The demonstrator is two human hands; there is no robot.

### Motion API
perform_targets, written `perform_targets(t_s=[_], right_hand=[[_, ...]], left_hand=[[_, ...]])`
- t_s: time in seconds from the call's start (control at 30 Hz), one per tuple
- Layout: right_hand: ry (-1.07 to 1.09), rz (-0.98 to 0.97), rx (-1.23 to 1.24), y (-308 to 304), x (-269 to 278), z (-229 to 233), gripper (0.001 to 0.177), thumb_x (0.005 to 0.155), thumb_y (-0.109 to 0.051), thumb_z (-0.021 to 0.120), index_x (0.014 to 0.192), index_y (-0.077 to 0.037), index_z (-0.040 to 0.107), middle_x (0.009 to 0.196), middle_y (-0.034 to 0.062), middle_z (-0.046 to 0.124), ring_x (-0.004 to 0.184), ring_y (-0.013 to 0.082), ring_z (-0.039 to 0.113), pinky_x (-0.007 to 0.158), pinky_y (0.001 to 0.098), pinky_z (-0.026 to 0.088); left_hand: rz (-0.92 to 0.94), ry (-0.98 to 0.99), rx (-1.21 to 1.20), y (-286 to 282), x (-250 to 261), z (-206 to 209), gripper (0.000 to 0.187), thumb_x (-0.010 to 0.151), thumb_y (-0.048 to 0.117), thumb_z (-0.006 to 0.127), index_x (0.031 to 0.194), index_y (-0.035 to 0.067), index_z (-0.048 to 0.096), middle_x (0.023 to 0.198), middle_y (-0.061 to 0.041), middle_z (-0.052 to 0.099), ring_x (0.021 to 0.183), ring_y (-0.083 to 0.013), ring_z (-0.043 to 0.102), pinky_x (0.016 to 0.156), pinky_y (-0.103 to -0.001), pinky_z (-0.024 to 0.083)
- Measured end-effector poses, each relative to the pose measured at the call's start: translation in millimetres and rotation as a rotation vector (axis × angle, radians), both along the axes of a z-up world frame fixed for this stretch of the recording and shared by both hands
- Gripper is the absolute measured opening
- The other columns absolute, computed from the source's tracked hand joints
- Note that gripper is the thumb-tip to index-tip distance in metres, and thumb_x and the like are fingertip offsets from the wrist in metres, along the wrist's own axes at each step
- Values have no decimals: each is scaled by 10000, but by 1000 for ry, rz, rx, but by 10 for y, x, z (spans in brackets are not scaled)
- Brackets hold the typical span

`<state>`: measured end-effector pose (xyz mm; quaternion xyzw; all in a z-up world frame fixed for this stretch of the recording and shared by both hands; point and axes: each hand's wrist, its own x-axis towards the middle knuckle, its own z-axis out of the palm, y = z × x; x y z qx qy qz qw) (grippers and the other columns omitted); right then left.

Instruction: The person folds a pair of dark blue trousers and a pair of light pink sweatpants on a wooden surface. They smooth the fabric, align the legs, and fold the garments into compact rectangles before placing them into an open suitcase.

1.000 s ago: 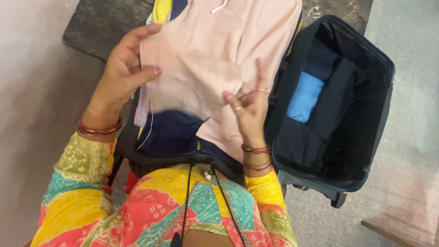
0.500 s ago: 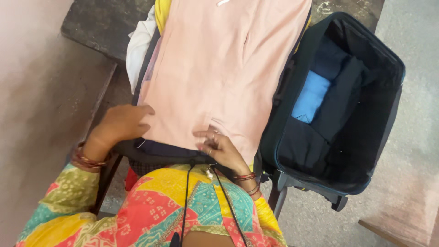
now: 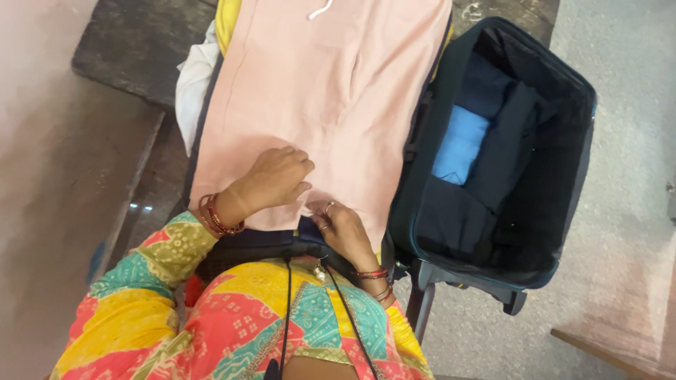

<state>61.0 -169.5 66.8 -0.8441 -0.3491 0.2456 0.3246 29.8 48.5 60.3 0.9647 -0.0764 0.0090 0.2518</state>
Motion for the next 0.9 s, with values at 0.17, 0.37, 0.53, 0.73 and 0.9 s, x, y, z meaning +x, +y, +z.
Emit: perform_targets(t_s=[0.17, 0.37, 0.53, 0.73, 0.9], right_hand=[[39, -82, 238, -212, 72, 99, 179, 880, 22, 642, 1016, -4, 754, 877, 116, 715, 743, 200, 668, 677, 328, 525], [311, 186, 335, -305, 117, 67, 192, 836, 57, 605, 976, 4, 725, 868, 91, 699, 738, 166, 646, 677, 280, 506], [403, 218, 324, -284, 23, -86, 158, 871, 66, 625, 985, 10, 718, 878, 32, 677, 758, 90, 620, 679, 241, 490], [563, -3, 303, -467, 111, -234, 72, 918, 23, 688, 971, 11, 736, 817, -36, 618, 693, 22, 485, 593, 208, 391], [705, -4, 426, -569, 37, -367, 49, 949, -7, 713, 996, -1, 707, 866, -46, 651, 793, 8, 566, 702, 193, 468]], left_hand=[[27, -63, -106, -61, 77, -147, 233, 849, 237, 703, 955, 32, 676, 1010, -139, 661, 971, -348, 643, 801, -458, 519], [90, -24, -68, 35, 175, -331, 203, 869, 227, 662, 984, 60, 681, 1038, -116, 667, 1011, -330, 643, 845, -445, 532], [225, -148, -249, 10, 361, -250, 331, 932, 247, 671, 1186, 35, 662, 1196, -147, 632, 1084, -336, 635, 894, -440, 527], [233, -229, -216, -128, 690, -230, 520, 884, 256, 729, 1323, 18, 582, 1294, -179, 598, 1150, -360, 584, 936, -452, 503], [375, -277, -259, -161, 812, -366, 541, 874, 174, 721, 1343, 0, 516, 1259, -219, 583, 1075, -400, 580, 896, -484, 486]])
